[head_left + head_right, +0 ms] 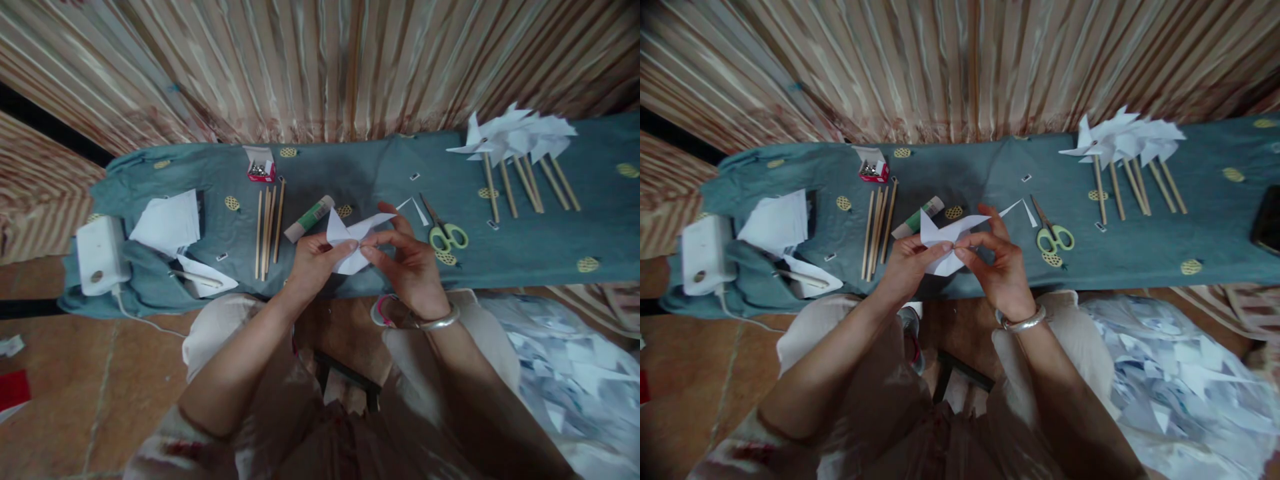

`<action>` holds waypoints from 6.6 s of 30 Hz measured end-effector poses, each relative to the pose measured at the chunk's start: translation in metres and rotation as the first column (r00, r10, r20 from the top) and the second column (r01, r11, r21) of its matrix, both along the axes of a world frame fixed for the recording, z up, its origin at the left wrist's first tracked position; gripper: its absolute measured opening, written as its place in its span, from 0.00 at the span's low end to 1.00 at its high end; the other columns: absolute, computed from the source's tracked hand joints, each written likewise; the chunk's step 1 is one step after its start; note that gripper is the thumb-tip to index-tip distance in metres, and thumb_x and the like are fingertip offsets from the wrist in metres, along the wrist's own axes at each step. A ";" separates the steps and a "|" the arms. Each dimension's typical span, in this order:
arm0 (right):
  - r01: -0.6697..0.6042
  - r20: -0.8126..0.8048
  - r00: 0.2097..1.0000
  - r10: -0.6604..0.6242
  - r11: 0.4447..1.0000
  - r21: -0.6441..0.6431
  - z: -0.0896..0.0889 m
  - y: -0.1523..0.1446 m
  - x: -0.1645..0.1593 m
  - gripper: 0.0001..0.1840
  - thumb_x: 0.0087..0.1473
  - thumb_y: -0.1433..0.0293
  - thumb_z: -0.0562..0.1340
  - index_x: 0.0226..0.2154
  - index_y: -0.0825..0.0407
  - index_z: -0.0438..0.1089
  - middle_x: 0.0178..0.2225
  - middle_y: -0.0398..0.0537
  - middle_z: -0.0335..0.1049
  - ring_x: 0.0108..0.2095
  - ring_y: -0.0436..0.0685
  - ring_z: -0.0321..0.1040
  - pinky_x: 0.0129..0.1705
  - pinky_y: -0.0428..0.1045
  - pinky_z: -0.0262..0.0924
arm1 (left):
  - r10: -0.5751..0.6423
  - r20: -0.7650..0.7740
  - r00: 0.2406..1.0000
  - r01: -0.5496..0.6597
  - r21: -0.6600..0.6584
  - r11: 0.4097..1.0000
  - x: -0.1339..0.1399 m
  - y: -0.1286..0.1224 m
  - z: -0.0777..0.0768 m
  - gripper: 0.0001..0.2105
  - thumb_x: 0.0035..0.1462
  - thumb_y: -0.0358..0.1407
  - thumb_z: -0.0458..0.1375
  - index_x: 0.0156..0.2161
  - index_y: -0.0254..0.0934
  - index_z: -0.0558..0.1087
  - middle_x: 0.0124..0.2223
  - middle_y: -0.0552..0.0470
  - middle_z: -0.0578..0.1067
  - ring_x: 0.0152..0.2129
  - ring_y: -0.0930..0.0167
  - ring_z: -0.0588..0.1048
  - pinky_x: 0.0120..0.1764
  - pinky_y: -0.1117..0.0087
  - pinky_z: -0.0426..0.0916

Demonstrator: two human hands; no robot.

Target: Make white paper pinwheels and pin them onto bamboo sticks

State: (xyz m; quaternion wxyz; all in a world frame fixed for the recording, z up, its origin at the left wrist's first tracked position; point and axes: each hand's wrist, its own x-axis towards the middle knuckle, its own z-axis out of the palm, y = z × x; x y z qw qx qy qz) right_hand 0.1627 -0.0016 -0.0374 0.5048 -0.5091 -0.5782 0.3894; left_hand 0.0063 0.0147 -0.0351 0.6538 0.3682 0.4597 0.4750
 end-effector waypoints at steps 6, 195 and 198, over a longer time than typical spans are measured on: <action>-0.002 -0.010 1.000 0.002 1.000 -0.006 0.001 0.000 0.001 0.01 0.50 0.67 0.68 0.30 0.45 0.76 0.58 0.45 0.67 0.65 0.61 0.55 0.67 0.61 0.47 | -0.005 -0.001 1.000 0.005 -0.012 1.000 0.000 0.000 0.002 0.15 0.38 0.42 0.73 0.29 0.35 0.81 0.27 0.53 0.79 0.23 0.73 0.73 0.29 0.72 0.67; -0.125 -0.589 0.800 -0.114 0.928 -0.350 0.018 0.021 0.004 0.16 0.33 0.62 0.77 0.29 0.48 0.79 0.31 0.43 0.80 0.34 0.56 0.76 0.41 0.50 0.70 | 0.325 -0.883 0.337 0.126 0.385 0.914 -0.088 0.092 -0.036 0.25 0.56 0.31 0.59 0.59 0.35 0.68 0.52 0.40 0.77 0.51 0.54 0.69 0.54 0.51 0.63; -0.133 -0.585 0.802 -0.122 0.918 -0.375 0.017 0.019 0.008 0.16 0.34 0.63 0.77 0.30 0.48 0.80 0.31 0.44 0.81 0.34 0.56 0.76 0.37 0.49 0.70 | 0.345 -0.872 0.347 0.135 0.410 0.902 -0.087 0.094 -0.039 0.25 0.54 0.27 0.59 0.59 0.33 0.68 0.51 0.40 0.77 0.49 0.55 0.69 0.54 0.53 0.63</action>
